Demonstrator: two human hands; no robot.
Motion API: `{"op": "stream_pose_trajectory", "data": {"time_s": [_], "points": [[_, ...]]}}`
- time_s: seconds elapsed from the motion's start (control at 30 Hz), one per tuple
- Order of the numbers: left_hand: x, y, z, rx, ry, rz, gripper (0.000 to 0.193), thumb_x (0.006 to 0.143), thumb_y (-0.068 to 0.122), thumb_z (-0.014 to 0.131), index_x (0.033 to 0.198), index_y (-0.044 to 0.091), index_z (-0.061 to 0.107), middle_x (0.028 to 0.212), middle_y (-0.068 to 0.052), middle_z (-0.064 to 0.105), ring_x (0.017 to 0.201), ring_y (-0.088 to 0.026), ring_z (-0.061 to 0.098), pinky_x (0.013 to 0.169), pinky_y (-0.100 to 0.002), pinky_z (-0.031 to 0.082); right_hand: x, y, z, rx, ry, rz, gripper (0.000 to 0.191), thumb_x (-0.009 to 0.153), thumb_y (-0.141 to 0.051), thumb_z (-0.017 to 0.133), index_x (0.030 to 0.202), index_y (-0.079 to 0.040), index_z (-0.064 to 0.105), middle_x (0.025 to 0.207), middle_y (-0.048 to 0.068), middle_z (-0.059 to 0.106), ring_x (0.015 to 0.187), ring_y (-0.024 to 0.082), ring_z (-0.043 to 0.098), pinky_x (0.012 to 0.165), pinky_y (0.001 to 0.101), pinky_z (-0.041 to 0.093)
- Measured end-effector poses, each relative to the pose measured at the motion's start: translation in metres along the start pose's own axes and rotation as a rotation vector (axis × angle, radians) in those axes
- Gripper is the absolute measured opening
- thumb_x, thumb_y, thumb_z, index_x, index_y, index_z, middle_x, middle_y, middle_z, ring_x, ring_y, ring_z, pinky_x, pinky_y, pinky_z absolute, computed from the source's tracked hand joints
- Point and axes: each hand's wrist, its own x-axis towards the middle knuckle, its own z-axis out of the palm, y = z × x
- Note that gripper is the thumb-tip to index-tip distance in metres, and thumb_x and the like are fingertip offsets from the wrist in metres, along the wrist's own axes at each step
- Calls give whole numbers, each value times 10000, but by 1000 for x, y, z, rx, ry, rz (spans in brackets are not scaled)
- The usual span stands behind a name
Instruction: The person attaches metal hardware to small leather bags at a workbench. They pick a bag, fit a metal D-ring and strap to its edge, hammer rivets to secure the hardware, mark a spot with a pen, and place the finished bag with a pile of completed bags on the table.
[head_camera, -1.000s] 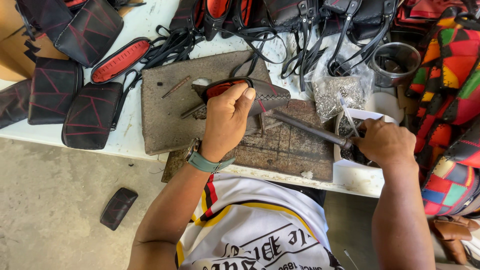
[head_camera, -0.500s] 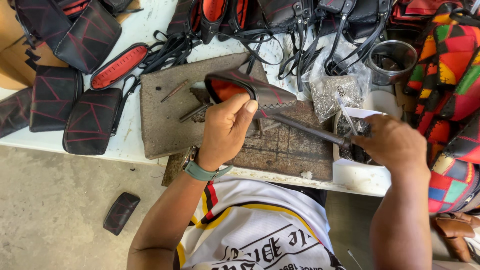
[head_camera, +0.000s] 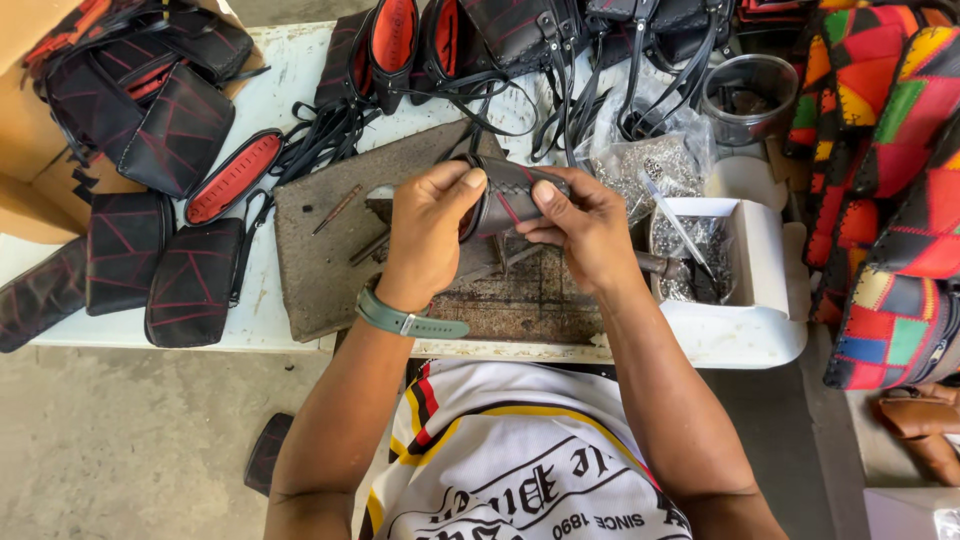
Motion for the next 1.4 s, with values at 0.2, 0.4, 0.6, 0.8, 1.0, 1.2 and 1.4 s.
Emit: {"op": "stream_pose_trajectory", "data": {"time_s": [0.2, 0.4, 0.6, 0.8, 1.0, 1.2, 1.4], "points": [[14, -5, 0, 45, 1, 14, 188, 1023, 128, 678, 941, -41, 699, 756, 61, 560, 662, -17, 411, 569, -235, 325, 12, 3, -10, 74, 12, 37, 400, 957, -216, 726, 1258, 39, 660, 1018, 127, 735, 702, 199, 744, 612, 275, 627], [11, -9, 14, 395, 29, 103, 272, 1069, 149, 681, 894, -55, 647, 754, 52, 494, 705, -28, 377, 580, -238, 311, 16, 10, -22, 180, -41, 41, 411, 953, -217, 723, 1276, 28, 652, 1022, 130, 734, 769, 203, 747, 686, 296, 641], [-1, -4, 21, 418, -88, 200, 247, 1077, 191, 633, 1104, -52, 667, 888, 48, 574, 814, -30, 461, 716, -218, 419, 7, 19, -28, 136, -34, -235, 404, 940, -159, 767, 1291, 8, 658, 1200, 93, 708, 1002, 174, 721, 845, 323, 642], [-7, 14, 29, 338, -73, 162, 240, 1050, 189, 643, 1118, -37, 681, 868, 57, 584, 790, -32, 454, 693, -210, 387, -37, -27, -9, -270, 29, -355, 472, 935, -164, 797, 1358, -4, 661, 1178, 87, 636, 914, 165, 649, 775, 300, 578], [-34, 55, -9, 242, -430, -212, 277, 1013, 218, 635, 995, -42, 729, 907, 16, 700, 844, -54, 601, 767, -235, 508, -118, -90, 0, -1029, -421, -632, 661, 762, -308, 859, 1354, -98, 652, 944, 70, 654, 727, 179, 664, 621, 320, 563], [-81, 36, -37, 43, -480, -526, 288, 993, 209, 652, 1036, -61, 745, 916, -54, 747, 853, -105, 649, 808, -286, 534, -140, -61, 34, -1197, -693, -745, 588, 785, -392, 849, 1252, -71, 691, 803, 55, 612, 592, 218, 601, 517, 345, 500], [-97, 36, -180, 1539, 435, 121, 405, 968, 392, 691, 988, -12, 711, 902, -245, 725, 799, -427, 680, 668, -503, 512, -162, -41, 16, -1155, -287, -713, 645, 581, -436, 899, 1103, -92, 739, 608, 24, 538, 489, 162, 514, 460, 341, 402]]}}
